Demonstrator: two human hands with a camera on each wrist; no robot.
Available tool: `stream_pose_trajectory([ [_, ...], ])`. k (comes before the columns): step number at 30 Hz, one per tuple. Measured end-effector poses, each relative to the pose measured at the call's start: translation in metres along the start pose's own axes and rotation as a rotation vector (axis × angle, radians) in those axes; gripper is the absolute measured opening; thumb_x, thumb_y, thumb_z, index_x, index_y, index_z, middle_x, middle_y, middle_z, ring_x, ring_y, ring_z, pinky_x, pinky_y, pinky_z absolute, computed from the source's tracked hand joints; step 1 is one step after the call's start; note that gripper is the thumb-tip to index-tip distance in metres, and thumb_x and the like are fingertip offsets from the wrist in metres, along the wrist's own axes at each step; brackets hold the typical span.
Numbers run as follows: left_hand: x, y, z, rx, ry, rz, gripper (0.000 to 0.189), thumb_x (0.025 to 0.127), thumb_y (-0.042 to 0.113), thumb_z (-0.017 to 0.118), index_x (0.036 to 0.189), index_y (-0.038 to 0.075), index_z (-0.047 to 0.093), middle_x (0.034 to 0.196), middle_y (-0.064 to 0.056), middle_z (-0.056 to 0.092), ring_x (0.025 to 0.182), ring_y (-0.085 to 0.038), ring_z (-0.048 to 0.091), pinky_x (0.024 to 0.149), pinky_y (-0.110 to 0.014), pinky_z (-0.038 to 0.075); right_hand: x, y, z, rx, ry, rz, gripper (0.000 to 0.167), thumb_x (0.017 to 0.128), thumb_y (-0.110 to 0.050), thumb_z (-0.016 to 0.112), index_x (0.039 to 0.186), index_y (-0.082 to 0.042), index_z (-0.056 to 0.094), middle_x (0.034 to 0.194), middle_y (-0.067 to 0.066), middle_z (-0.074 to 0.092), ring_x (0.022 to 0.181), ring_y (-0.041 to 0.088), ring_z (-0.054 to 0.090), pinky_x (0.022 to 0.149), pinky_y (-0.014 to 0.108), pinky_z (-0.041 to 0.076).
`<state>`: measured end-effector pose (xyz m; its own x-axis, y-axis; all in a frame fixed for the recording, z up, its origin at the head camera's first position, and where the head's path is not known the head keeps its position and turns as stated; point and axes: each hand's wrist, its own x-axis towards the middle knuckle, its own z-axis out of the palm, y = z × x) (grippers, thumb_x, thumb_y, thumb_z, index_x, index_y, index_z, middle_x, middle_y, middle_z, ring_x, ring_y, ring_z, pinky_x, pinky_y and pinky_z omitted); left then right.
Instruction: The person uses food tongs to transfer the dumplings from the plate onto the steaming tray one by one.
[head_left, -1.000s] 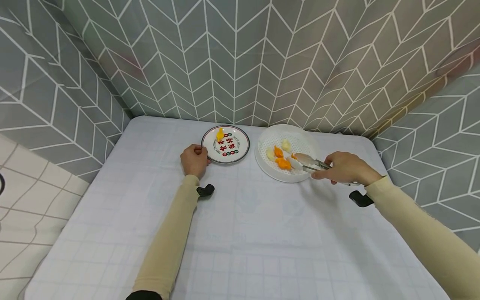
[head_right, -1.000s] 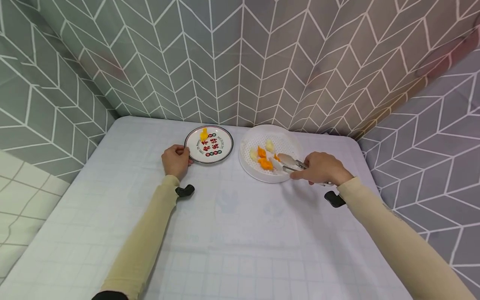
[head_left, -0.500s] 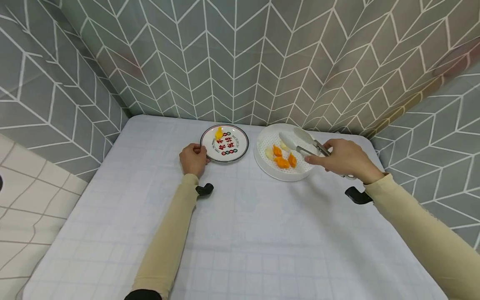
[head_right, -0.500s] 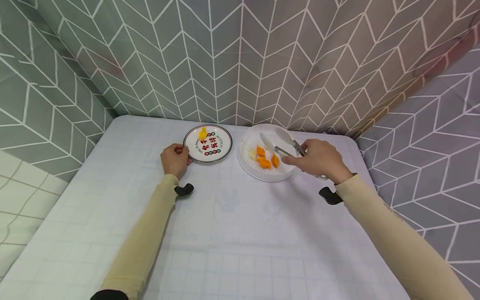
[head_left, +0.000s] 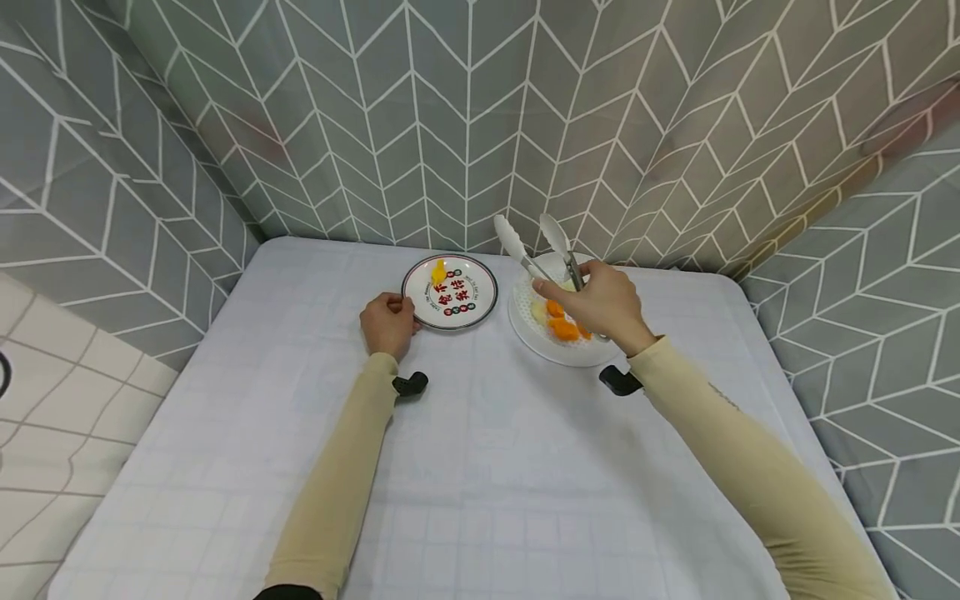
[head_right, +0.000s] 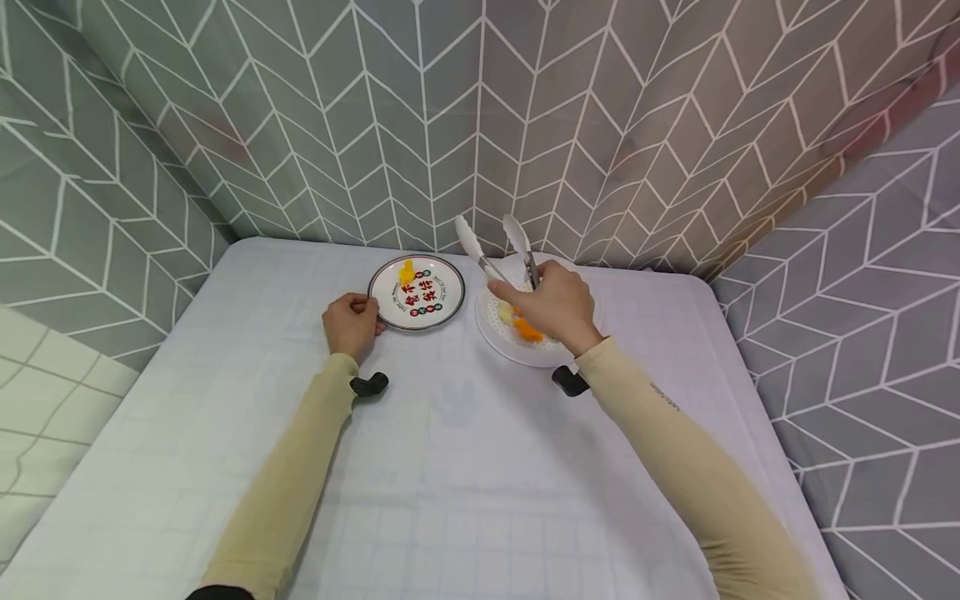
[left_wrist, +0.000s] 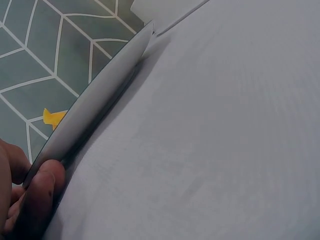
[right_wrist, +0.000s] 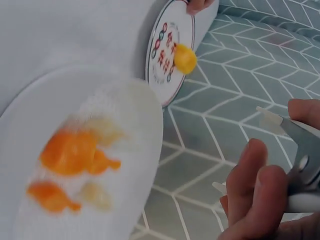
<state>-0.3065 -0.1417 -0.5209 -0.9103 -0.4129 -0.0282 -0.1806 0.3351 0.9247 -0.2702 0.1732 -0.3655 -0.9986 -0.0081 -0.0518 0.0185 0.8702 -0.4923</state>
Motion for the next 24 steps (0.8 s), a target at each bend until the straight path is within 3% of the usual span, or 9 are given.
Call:
stream_pose_trajectory([
  [7, 0.001, -0.002, -0.001, 0.002, -0.003, 0.000, 0.026, 0.107, 0.022, 0.063, 0.122, 0.002, 0.070, 0.101, -0.013, 0.074, 0.066, -0.015, 0.071, 0.058, -0.020, 0.060, 0.020, -0.020, 0.047, 0.050, 0.043, -0.003, 0.087, 0.085, -0.077, 0.066, 0.127, -0.001, 0.063, 0.105, 0.013, 0.073, 0.089, 0.034, 0.068, 0.067, 0.039, 0.051],
  [17, 0.004, -0.002, 0.001, -0.011, 0.001, 0.030, 0.026, 0.106, 0.021, 0.063, 0.120, 0.001, 0.071, 0.098, -0.015, 0.077, 0.063, -0.013, 0.071, 0.056, -0.019, 0.058, 0.026, -0.048, 0.098, 0.007, -0.047, -0.028, 0.066, 0.084, -0.074, 0.071, 0.094, -0.010, 0.062, 0.083, 0.007, 0.067, 0.070, 0.025, 0.063, 0.055, 0.035, 0.046],
  [24, 0.003, -0.003, 0.002, -0.003, 0.006, 0.019, 0.025, 0.106, 0.021, 0.063, 0.120, 0.002, 0.071, 0.096, -0.012, 0.076, 0.063, -0.013, 0.071, 0.054, -0.020, 0.056, 0.029, -0.058, 0.119, -0.010, -0.083, -0.056, 0.059, 0.086, -0.071, 0.073, 0.089, -0.012, 0.064, 0.076, 0.005, 0.067, 0.060, 0.021, 0.064, 0.049, 0.032, 0.045],
])
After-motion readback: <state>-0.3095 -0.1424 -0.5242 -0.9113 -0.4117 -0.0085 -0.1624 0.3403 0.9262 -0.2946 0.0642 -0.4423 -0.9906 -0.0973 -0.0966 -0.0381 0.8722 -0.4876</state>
